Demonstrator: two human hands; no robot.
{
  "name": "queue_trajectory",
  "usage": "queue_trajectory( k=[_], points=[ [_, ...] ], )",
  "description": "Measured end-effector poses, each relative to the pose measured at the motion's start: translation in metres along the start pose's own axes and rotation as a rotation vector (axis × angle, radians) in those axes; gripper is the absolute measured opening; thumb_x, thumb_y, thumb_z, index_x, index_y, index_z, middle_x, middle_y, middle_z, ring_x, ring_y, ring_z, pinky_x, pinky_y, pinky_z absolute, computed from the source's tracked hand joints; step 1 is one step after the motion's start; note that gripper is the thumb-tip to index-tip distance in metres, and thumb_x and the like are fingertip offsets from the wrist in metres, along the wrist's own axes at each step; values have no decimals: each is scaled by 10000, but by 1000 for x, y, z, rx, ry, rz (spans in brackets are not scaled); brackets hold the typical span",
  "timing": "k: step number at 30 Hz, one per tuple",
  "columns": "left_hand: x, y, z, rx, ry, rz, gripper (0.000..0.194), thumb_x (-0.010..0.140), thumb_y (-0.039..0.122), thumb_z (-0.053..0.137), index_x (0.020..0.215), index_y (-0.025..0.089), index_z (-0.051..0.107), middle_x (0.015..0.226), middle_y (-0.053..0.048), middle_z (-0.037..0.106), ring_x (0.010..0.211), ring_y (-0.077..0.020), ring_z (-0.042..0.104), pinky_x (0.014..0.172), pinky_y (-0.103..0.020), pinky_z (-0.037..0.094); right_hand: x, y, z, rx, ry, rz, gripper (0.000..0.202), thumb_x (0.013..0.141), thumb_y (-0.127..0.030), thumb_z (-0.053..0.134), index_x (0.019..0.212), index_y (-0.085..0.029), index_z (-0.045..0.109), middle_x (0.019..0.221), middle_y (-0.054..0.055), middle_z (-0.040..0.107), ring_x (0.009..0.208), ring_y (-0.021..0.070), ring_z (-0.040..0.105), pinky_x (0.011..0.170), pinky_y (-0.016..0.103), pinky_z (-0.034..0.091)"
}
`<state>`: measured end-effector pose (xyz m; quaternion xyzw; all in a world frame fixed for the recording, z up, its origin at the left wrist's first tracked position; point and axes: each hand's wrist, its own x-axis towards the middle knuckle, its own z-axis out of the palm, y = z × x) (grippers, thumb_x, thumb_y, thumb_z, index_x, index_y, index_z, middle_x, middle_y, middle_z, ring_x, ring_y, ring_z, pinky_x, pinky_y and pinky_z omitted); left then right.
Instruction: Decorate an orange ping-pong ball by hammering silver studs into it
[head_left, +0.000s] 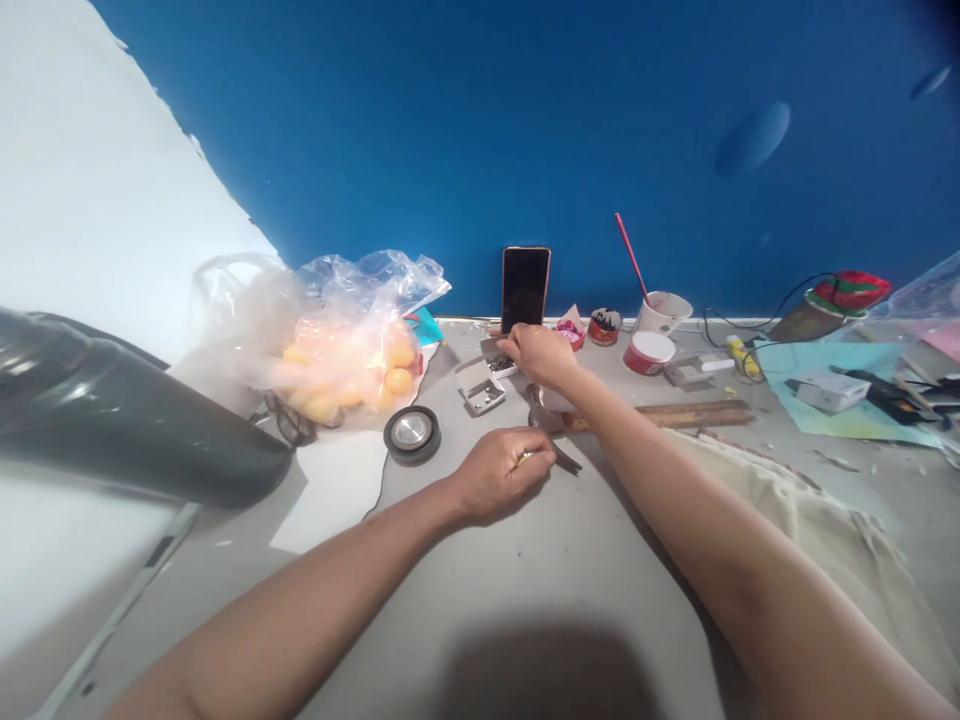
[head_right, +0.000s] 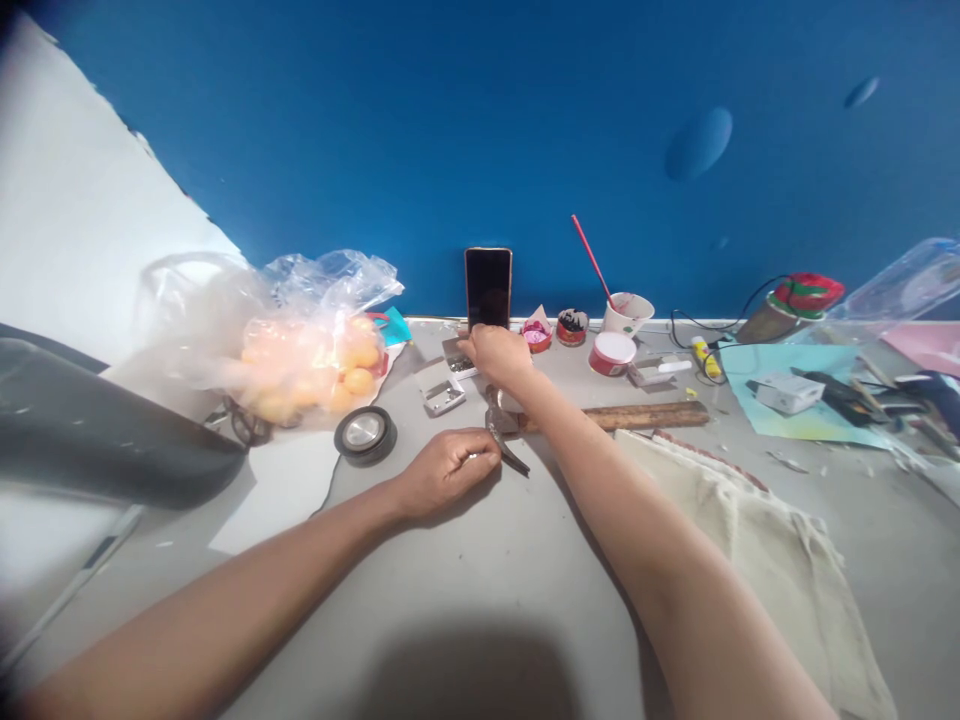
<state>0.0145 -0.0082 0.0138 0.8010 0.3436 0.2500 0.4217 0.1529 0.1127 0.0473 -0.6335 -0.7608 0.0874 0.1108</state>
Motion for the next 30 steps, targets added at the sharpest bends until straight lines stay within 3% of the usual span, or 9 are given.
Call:
queue_trajectory(
  k=[3,6,10,13,15,19,21,24,30],
  points=[
    [0,0,0,-109,25,-42,325,978,356,503,739,174,628,739,-22,643,725,-156,570,723,-277,426,-2,2,-3,88,37,-6,335,1028,-392,502,1014,-154,737,996,139,792,938,254,729,788,297,489],
    [2,-5,-1,-353,99,-121,400,975,476,521,765,158,640,713,-39,630,664,-144,534,639,-269,406,-2,2,-11,422,93,-26,255,964,-327,582,828,-155,711,762,62,759,721,172,684,660,244,449],
    [8,-14,-4,-723,245,-237,547,902,689,566,822,152,629,681,-40,625,498,-95,419,484,-239,296,-9,5,-33,778,204,-39,243,871,-292,691,679,-146,665,716,44,733,582,97,545,568,231,388],
    [12,-15,-9,-892,286,-230,499,899,650,595,889,153,648,781,-54,656,508,-92,436,472,-243,308,-27,11,-47,902,180,-18,229,818,-336,769,707,-150,693,676,23,699,498,68,418,494,237,321],
    [12,-14,-11,-952,268,-221,354,870,498,677,955,155,668,870,-59,668,564,-101,489,500,-246,358,-47,16,-48,962,109,0,275,797,-400,806,724,-156,702,632,8,652,476,63,376,461,238,282],
    [10,-14,-10,-930,242,-229,351,736,226,777,1067,180,670,963,-30,655,630,-91,547,557,-240,417,-90,26,-31,1170,-79,109,468,725,-593,850,671,-170,657,523,-46,495,461,64,341,434,231,249],
    [8,-16,-7,-843,230,-224,379,758,222,782,1118,190,666,870,1,633,605,-85,539,582,-251,444,-104,29,-18,1321,-156,172,537,660,-646,878,668,-164,643,585,-24,547,484,66,380,447,234,286],
    [6,-18,-3,-750,218,-234,409,794,275,803,1171,202,664,725,47,565,585,-85,510,615,-269,483,-115,32,-3,1422,-135,225,579,618,-651,904,612,-163,592,587,-25,520,502,61,363,456,234,248],
    [7,-15,-6,-677,242,-239,447,742,341,864,1126,190,692,715,45,563,606,-92,502,607,-266,504,-117,38,4,1434,-135,196,500,646,-594,905,651,-168,644,554,-34,509,520,84,385,499,248,256]
  ],
)
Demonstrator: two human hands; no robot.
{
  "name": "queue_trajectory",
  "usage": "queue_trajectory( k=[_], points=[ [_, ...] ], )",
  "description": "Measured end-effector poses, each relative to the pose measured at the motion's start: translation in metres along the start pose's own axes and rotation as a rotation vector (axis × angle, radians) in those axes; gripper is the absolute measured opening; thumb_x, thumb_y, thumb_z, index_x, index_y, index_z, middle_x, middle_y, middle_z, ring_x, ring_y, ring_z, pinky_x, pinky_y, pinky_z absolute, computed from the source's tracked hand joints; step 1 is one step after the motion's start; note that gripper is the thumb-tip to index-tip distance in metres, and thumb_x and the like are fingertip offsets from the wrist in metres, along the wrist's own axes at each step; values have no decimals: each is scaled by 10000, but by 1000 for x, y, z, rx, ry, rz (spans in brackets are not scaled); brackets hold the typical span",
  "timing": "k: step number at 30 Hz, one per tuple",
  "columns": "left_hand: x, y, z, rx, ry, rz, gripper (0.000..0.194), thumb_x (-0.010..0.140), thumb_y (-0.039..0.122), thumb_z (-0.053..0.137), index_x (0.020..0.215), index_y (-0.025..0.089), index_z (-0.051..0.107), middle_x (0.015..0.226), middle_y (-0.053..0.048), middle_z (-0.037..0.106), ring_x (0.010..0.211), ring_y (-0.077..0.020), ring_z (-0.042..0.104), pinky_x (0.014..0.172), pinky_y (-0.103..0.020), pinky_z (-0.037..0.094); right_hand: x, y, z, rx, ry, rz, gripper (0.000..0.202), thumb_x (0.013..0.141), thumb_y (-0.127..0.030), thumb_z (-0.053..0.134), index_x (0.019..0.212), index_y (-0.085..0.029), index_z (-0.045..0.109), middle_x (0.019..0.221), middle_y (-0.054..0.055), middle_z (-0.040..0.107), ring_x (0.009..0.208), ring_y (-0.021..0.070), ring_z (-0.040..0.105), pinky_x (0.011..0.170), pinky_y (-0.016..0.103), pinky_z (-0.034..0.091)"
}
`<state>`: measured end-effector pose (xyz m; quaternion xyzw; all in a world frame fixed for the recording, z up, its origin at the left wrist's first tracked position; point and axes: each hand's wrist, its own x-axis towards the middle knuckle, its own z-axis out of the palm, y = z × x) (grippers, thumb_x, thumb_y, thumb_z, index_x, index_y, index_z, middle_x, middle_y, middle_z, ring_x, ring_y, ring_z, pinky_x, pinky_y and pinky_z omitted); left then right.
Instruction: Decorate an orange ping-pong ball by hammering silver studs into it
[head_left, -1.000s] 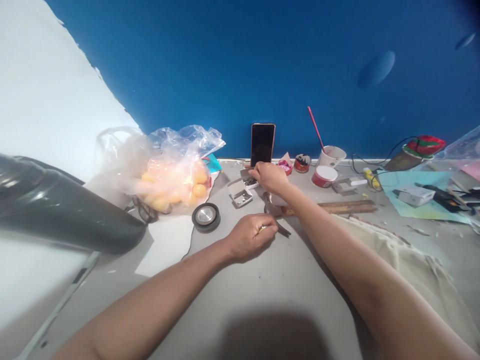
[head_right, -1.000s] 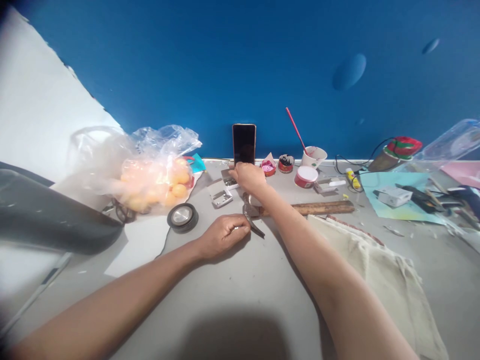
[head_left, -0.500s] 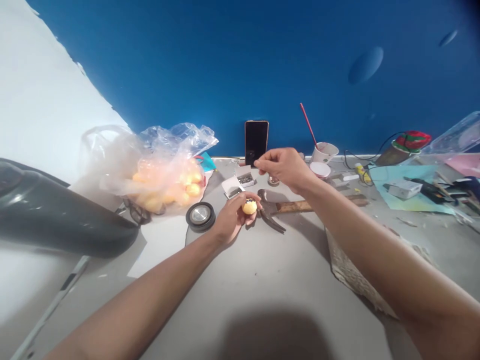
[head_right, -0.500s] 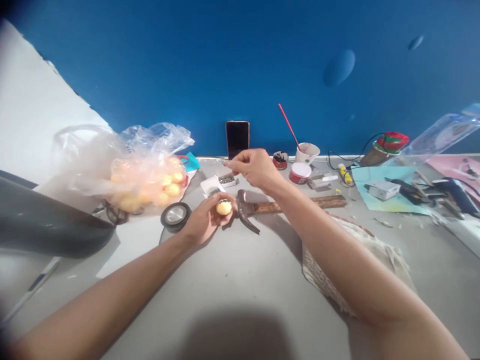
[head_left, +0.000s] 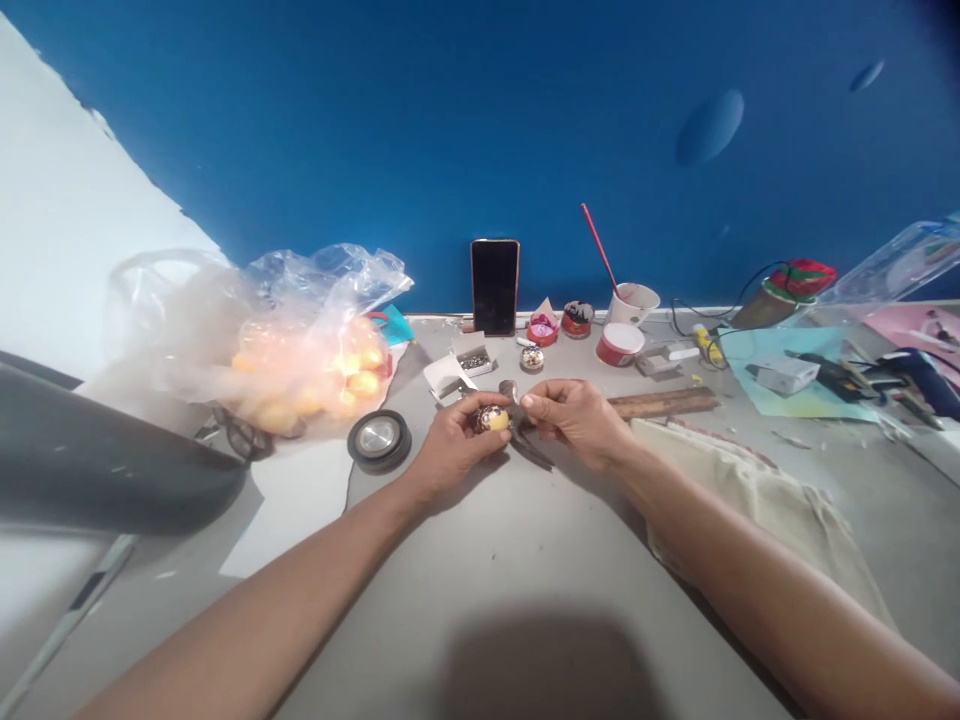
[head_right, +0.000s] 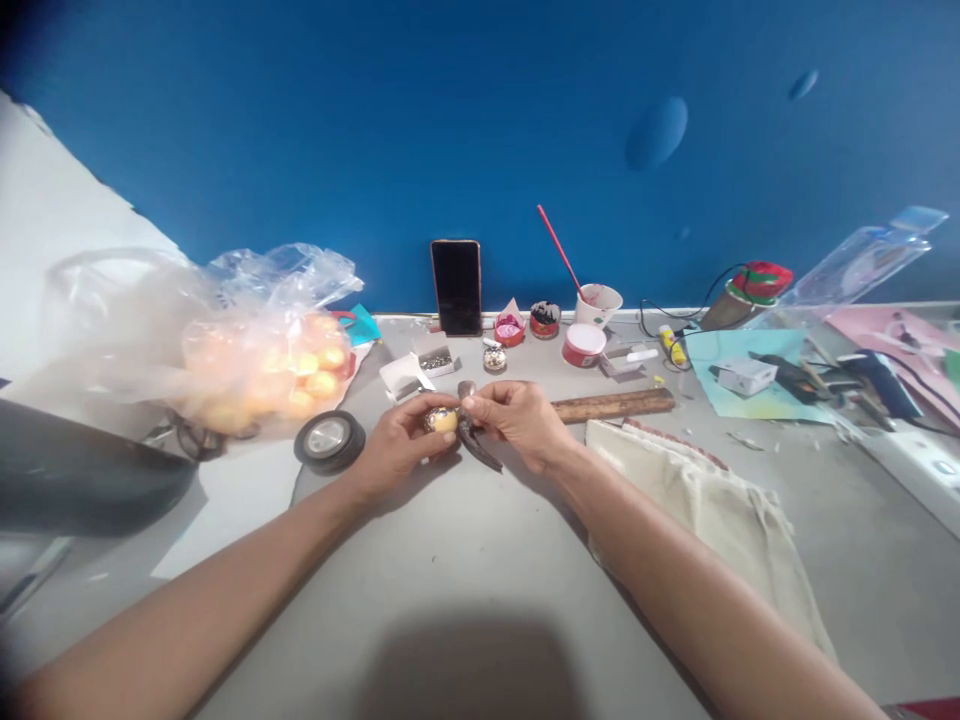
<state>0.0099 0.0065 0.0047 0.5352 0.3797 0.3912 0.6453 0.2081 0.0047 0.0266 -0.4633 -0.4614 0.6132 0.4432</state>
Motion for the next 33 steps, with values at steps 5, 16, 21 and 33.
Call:
queue_trajectory(
  k=[5,16,21,33],
  points=[
    [-2,1,0,67,34,31,474,789,347,828,1217,193,692,845,-13,659,727,-146,582,676,-289,518,-2,-1,1,-2,-75,-13,358,675,-476,896,794,-171,750,621,-17,593,561,102,446,542,262,307],
    [-4,-2,0,278,66,254,388,901,380,758,1252,215,739,1278,-122,685,1171,-277,626,1027,-401,489,-4,2,4,-10,-70,-18,290,662,-407,903,778,-184,758,657,-7,650,570,98,443,566,266,319],
    [-5,-2,0,270,56,262,400,930,381,729,1300,229,718,1355,-123,676,1214,-288,623,1037,-413,498,-4,1,5,13,-67,12,298,646,-406,909,771,-176,766,654,1,657,569,100,455,564,270,315],
    [-7,-6,3,77,90,182,434,803,328,856,1193,179,737,1126,-92,711,983,-231,681,876,-365,561,-3,-3,3,-25,-71,42,300,629,-392,916,754,-161,771,609,1,631,552,95,426,549,281,281]
  ],
)
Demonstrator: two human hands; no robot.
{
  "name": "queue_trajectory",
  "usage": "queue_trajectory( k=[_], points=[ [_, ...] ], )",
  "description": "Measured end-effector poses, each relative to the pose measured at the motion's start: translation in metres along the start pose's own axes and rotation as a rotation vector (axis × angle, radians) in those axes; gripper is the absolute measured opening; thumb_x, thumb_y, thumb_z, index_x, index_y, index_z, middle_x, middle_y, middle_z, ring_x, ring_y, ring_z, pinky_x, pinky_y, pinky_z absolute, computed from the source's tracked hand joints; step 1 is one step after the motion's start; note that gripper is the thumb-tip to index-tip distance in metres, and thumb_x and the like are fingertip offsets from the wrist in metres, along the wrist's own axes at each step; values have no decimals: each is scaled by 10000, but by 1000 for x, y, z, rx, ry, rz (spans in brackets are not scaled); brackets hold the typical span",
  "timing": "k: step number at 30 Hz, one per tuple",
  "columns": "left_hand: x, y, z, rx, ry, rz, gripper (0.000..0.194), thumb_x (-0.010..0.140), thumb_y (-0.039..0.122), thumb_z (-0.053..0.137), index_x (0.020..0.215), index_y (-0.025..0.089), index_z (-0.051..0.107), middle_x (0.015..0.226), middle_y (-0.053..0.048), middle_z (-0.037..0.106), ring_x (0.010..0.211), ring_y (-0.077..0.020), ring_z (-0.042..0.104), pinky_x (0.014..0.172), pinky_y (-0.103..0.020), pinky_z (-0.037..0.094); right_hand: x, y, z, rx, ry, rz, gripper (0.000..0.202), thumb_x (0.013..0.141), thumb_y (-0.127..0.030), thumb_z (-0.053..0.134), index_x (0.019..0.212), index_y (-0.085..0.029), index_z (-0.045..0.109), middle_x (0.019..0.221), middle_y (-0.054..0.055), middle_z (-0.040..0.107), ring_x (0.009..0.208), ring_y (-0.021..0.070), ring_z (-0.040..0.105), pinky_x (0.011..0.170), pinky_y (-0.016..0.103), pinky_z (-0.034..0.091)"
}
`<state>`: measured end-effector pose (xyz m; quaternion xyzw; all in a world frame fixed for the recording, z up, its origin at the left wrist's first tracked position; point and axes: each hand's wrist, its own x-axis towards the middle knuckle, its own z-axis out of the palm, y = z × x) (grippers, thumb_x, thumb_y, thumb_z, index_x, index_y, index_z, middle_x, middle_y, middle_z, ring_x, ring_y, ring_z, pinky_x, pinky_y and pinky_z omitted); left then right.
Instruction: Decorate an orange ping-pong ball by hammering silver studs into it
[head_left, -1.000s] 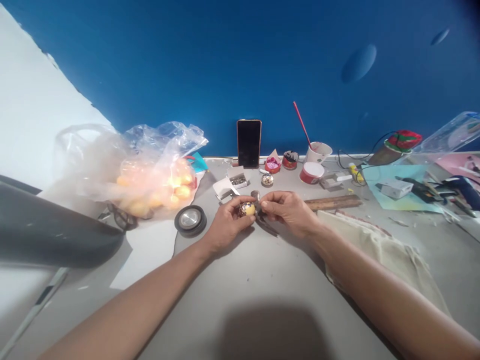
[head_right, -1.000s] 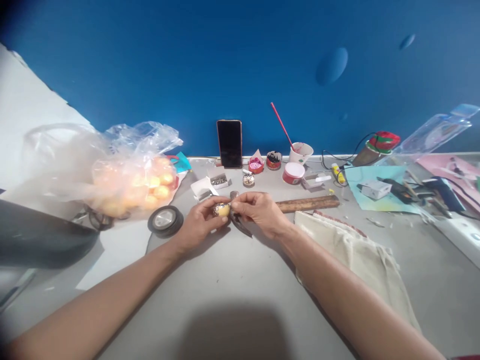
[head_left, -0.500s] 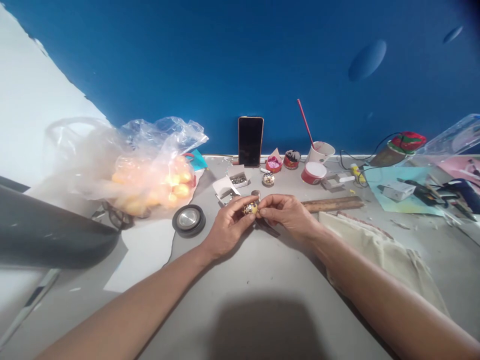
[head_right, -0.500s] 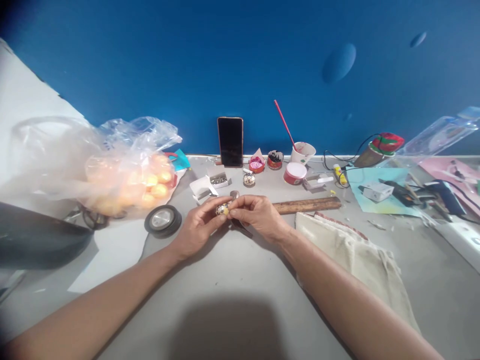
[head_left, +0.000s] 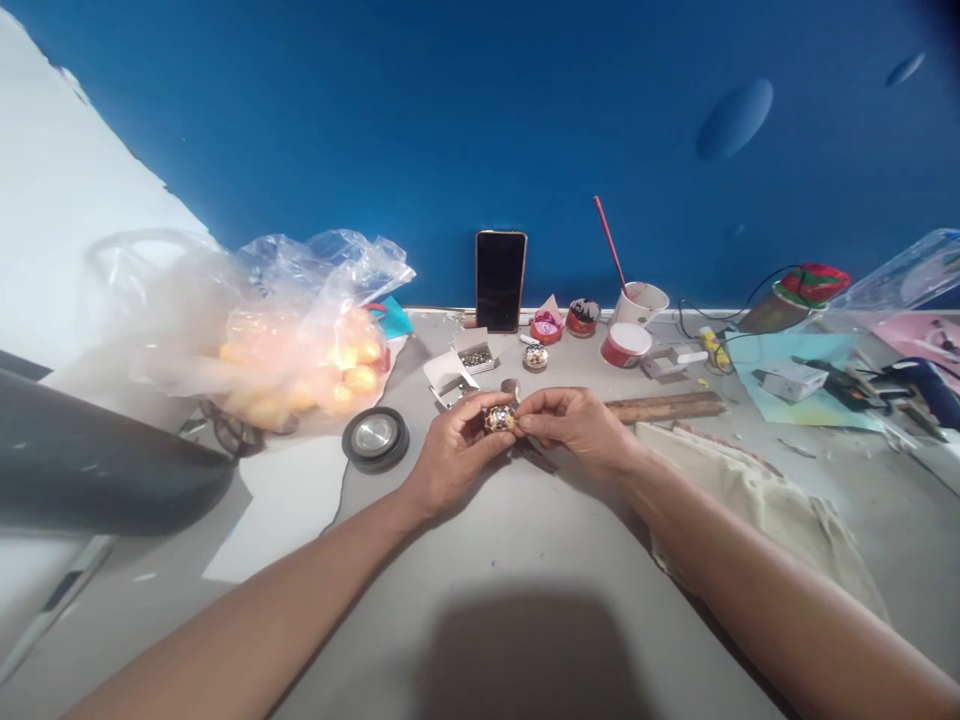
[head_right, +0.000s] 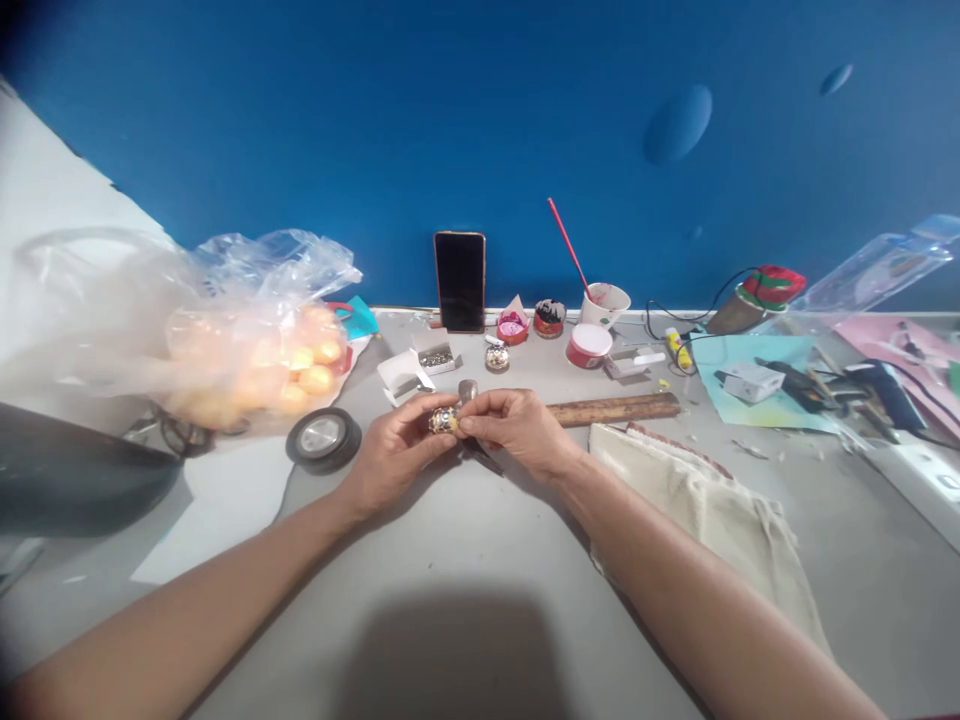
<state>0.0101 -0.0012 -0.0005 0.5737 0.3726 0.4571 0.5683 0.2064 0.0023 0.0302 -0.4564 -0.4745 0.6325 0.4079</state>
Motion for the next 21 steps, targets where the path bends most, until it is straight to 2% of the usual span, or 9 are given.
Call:
queue_trajectory(
  k=[12,17,21],
  points=[
    [1,2,0,-32,-13,-24,423,792,303,861,1179,180,743,1008,-72,718,906,-210,679,766,-315,568,1,4,-2,15,-10,3,297,610,-381,923,742,-160,775,668,34,683,564,94,445,558,278,309],
    [1,1,-1,-23,-8,-31,411,788,300,861,1165,176,754,1028,-82,712,904,-212,679,769,-324,572,1,5,-1,7,-13,-3,286,615,-378,918,737,-166,770,655,22,676,570,100,459,553,274,334],
    [1,0,0,-9,12,-12,380,764,287,874,1115,180,776,1099,-91,703,906,-211,683,758,-321,585,0,5,-2,-30,-2,-4,263,614,-354,907,737,-167,769,684,28,709,614,124,547,599,286,415]
  ],
)
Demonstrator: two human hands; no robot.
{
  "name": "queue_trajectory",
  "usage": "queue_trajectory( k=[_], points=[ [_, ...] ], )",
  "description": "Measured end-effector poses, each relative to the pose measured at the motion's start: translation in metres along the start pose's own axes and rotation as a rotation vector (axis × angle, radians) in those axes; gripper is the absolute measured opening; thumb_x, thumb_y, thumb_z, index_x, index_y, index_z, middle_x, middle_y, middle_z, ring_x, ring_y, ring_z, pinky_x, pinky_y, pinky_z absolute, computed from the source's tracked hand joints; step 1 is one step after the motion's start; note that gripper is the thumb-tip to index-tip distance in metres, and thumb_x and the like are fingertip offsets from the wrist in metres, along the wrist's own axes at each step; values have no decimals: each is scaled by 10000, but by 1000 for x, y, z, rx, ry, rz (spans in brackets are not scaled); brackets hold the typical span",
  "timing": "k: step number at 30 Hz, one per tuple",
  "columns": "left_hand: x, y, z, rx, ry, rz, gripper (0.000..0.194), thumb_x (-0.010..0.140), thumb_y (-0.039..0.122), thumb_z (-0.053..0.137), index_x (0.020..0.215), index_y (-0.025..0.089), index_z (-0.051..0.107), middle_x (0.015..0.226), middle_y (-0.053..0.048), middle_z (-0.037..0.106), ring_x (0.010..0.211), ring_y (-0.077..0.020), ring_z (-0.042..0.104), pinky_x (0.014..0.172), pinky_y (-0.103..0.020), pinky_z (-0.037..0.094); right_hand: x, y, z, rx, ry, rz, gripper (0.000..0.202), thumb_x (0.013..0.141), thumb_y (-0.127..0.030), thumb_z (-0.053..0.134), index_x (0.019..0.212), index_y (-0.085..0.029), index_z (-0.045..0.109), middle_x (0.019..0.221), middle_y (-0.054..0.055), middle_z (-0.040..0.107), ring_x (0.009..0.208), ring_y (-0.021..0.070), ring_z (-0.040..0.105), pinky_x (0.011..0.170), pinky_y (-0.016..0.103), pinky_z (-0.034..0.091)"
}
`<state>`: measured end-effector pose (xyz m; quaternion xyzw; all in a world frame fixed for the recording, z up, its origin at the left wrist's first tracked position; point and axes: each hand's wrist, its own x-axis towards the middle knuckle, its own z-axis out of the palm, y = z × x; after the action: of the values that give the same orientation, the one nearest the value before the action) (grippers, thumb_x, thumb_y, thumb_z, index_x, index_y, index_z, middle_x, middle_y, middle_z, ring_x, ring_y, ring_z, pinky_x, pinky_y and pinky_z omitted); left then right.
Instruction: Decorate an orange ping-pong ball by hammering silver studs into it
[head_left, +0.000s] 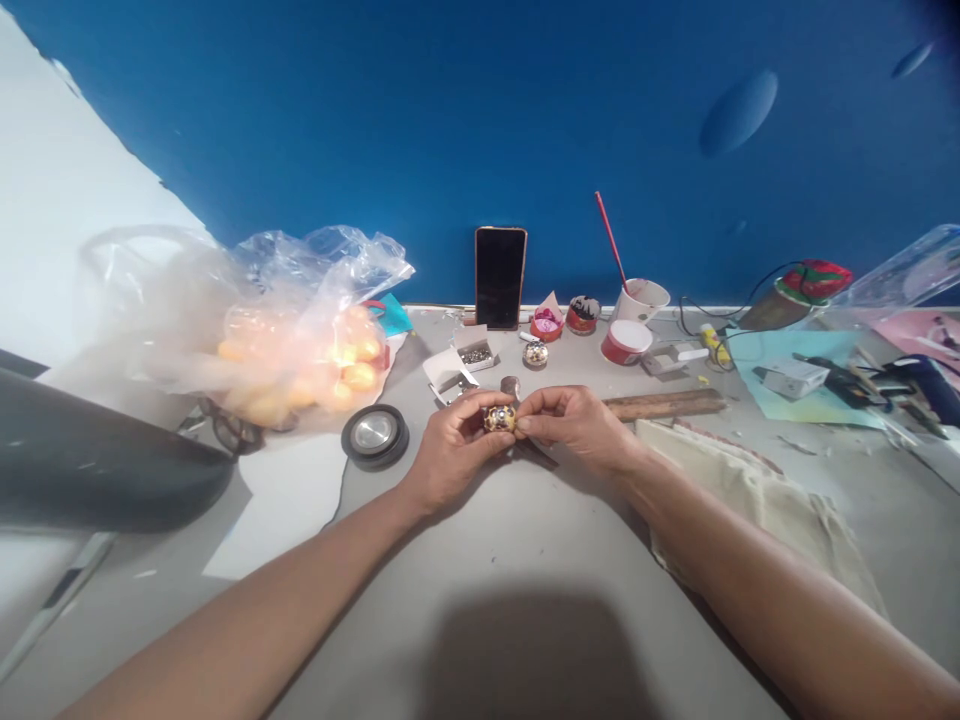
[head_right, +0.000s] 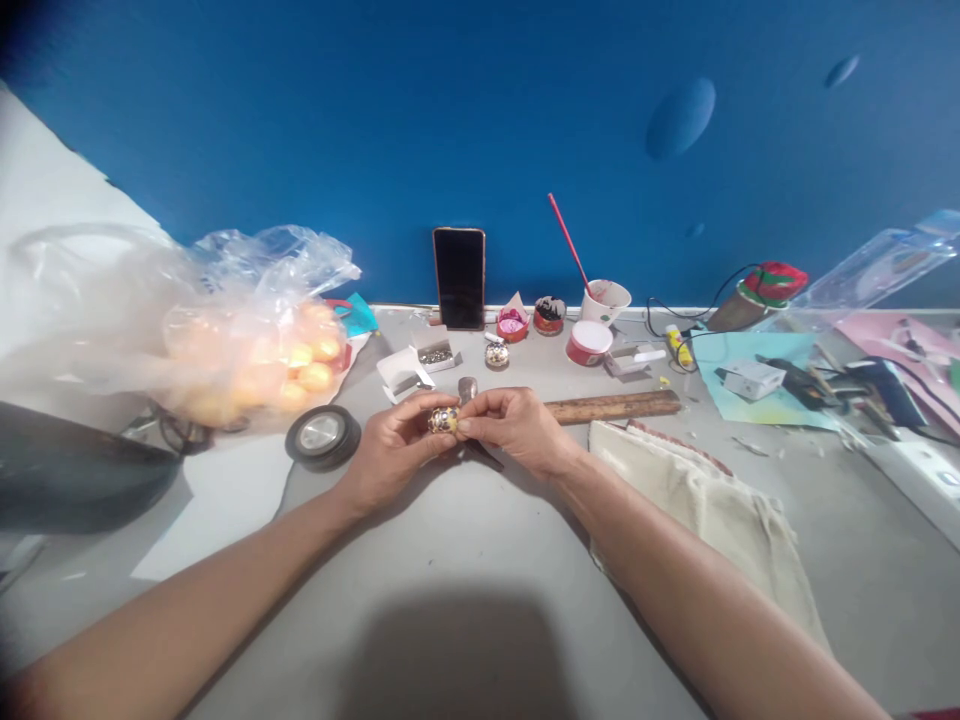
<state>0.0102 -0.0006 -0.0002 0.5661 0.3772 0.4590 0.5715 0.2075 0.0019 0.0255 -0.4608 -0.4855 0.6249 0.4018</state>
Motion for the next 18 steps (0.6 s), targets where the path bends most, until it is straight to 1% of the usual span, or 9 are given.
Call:
queue_trajectory(
  k=[2,4,8,11,14,16,18],
  points=[
    [0,1,1,-1,12,4,370,743,277,886,1086,181,785,1120,-89,698,891,-203,687,740,-314,595,0,0,0,-26,12,3,260,611,-349,903,739,-168,767,707,33,725,648,141,590,627,296,449],
    [-1,3,2,-22,14,-16,376,719,268,897,1067,178,787,1099,-81,700,855,-195,692,713,-313,608,0,0,0,-36,16,2,256,609,-345,897,736,-169,761,711,32,728,659,150,610,642,303,471],
    [-2,10,3,-69,-1,-105,389,695,256,905,1052,161,786,1020,-63,700,735,-168,694,644,-323,631,-1,-2,3,-46,6,-37,200,632,-314,857,720,-169,752,698,29,722,649,153,612,633,303,485],
    [-2,12,4,-71,-10,-121,390,692,259,906,1050,155,790,1021,-57,677,681,-150,684,623,-334,642,-3,-5,4,-107,20,-83,147,666,-295,811,713,-170,751,678,25,713,624,146,591,599,292,469],
    [-3,12,4,-26,-16,-50,364,724,284,890,1059,173,803,1079,-76,655,794,-197,698,657,-355,648,-5,-7,5,-181,45,-101,127,675,-285,787,708,-166,755,663,23,704,612,139,569,575,280,444],
    [-5,12,4,59,-5,54,314,761,287,871,1055,193,812,1100,-89,666,917,-238,693,752,-374,640,-6,-8,6,-186,57,-88,127,667,-283,783,705,-165,758,665,26,704,616,139,567,569,276,439],
    [-7,13,5,176,34,172,266,783,275,863,1039,216,819,1087,-90,694,997,-253,675,866,-383,602,-6,-8,8,-162,64,-62,134,659,-287,788,703,-164,755,654,27,695,596,134,554,548,270,423]
  ],
)
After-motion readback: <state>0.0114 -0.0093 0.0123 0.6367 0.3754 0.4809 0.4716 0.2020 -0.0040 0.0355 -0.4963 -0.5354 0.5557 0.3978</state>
